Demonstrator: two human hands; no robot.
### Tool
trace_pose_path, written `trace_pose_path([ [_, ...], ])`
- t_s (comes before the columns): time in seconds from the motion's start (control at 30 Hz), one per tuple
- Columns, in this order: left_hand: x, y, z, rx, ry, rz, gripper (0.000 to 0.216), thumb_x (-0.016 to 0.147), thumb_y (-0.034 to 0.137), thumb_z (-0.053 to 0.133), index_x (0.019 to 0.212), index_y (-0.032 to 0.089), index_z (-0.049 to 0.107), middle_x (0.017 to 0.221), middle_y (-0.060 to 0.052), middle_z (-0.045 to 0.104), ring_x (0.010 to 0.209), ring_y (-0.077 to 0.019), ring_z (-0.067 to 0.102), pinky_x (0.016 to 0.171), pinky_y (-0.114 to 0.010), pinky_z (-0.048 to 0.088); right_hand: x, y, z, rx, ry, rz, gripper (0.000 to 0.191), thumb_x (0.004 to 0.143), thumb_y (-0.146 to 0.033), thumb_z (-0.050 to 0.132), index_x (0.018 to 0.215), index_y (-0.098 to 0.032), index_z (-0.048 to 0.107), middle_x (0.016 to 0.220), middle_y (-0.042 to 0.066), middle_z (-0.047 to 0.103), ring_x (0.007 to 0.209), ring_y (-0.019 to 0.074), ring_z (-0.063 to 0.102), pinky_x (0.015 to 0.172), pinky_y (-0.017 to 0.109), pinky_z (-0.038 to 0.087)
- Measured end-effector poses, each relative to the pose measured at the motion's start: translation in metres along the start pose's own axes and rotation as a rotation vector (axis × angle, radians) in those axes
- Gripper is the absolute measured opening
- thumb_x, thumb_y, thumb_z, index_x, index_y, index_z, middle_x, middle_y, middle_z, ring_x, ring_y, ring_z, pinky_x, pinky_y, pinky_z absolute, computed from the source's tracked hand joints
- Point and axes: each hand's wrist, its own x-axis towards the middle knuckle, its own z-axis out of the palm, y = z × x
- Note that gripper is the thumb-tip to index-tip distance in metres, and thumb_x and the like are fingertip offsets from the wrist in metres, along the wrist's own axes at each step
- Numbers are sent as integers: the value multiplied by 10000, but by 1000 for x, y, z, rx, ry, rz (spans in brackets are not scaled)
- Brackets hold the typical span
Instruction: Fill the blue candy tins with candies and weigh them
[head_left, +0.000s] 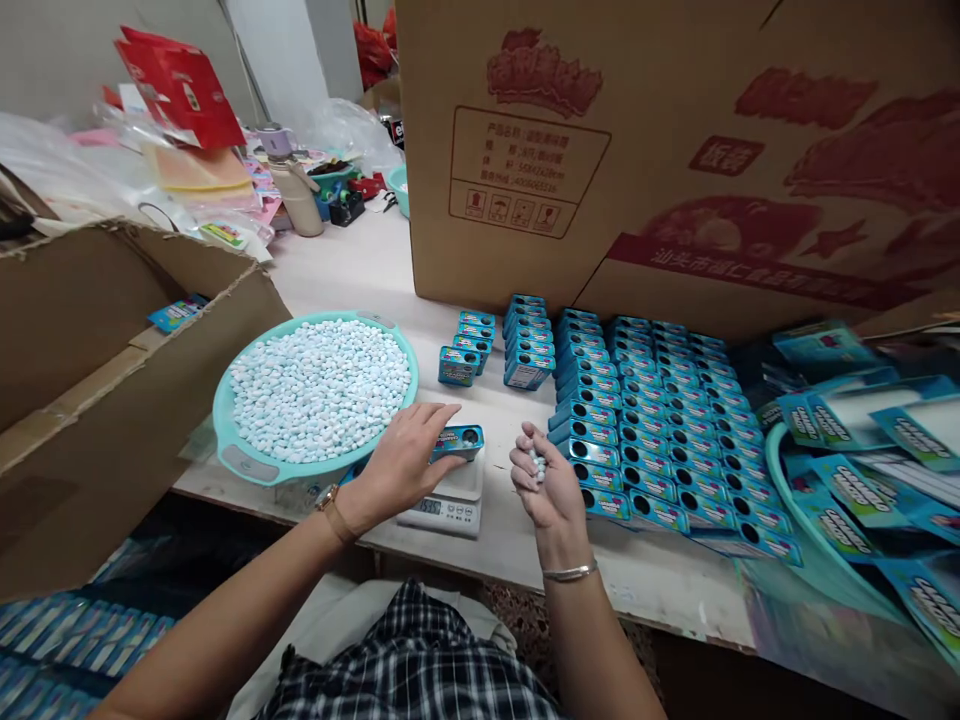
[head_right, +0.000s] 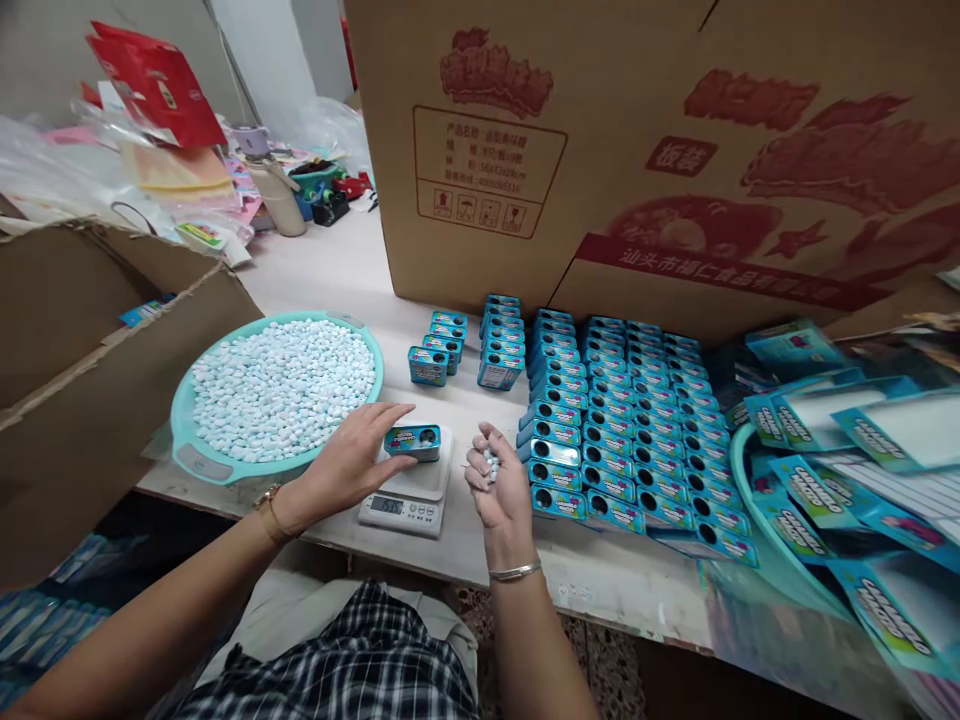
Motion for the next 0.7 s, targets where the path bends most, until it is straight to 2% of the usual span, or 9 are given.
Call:
trace_pose_path([
  [0.1,0,-3,7,19,-26,-7,557,852,344,658,1356,209,464,1245,-123,589,1164,-303,540,990,-481,446,0,0,12,-300,-112,-93,167,821,-294,682,945,-183,662,603,-82,447,390,9,223,328,121,159],
  [0.2,-1,-5,10,25,-19,-33,554,851,353,657,1351,210,468,1241,-125,592,1161,-305,541,988,-488,443,4,0,26,-698,-227,-242,239,852,-375,655,1003,-199,710,606,-51,531,452,47,385,406,147,318],
  [0.27,-2,-7,10,21,1,-44,556,854,359,651,1355,207,464,1249,-129,590,1170,-309,535,992,-496,440,7,1,33,-931,-302,-350,249,855,-366,651,1037,-221,736,776,7,678,683,122,592,614,217,484],
  [0.33,-4,-9,9,20,13,-48,553,861,359,644,1359,206,457,1258,-129,586,1177,-310,532,994,-493,441,11,2,35,-1083,-350,-404,275,847,-349,658,1096,-261,735,1015,33,731,951,200,645,837,308,501],
  [0.4,-7,-10,6,21,12,-56,538,870,356,633,1355,205,455,1263,-127,581,1174,-309,535,990,-486,445,13,3,34,-1172,-361,-397,335,839,-342,667,1168,-291,709,1087,28,729,1008,223,643,904,344,475],
  [0.47,-9,-11,3,12,10,-61,537,869,351,634,1352,200,454,1269,-128,577,1174,-310,535,989,-483,446,14,1,30,-1186,-336,-370,386,827,-346,680,1207,-283,689,972,19,739,867,198,648,814,322,493],
  [0.53,-10,-12,0,1,4,-58,553,860,347,646,1353,194,449,1275,-128,573,1176,-308,531,998,-478,441,13,-5,25,-1124,-291,-331,429,823,-363,684,1235,-243,672,742,-9,683,645,140,572,623,260,469],
  [0.6,-8,-11,-2,8,-15,-60,570,850,337,659,1355,183,444,1267,-130,573,1171,-303,525,1006,-466,432,10,-14,21,-987,-229,-305,473,828,-389,681,1263,-207,648,574,-55,535,481,82,414,456,197,346],
  [0.7,1,-7,2,76,-56,-56,603,826,334,679,1352,160,440,1225,-137,582,1135,-309,522,975,-459,435,6,-23,16,-680,-144,-280,459,823,-421,689,1220,-195,648,547,-93,393,404,34,224,363,157,176],
])
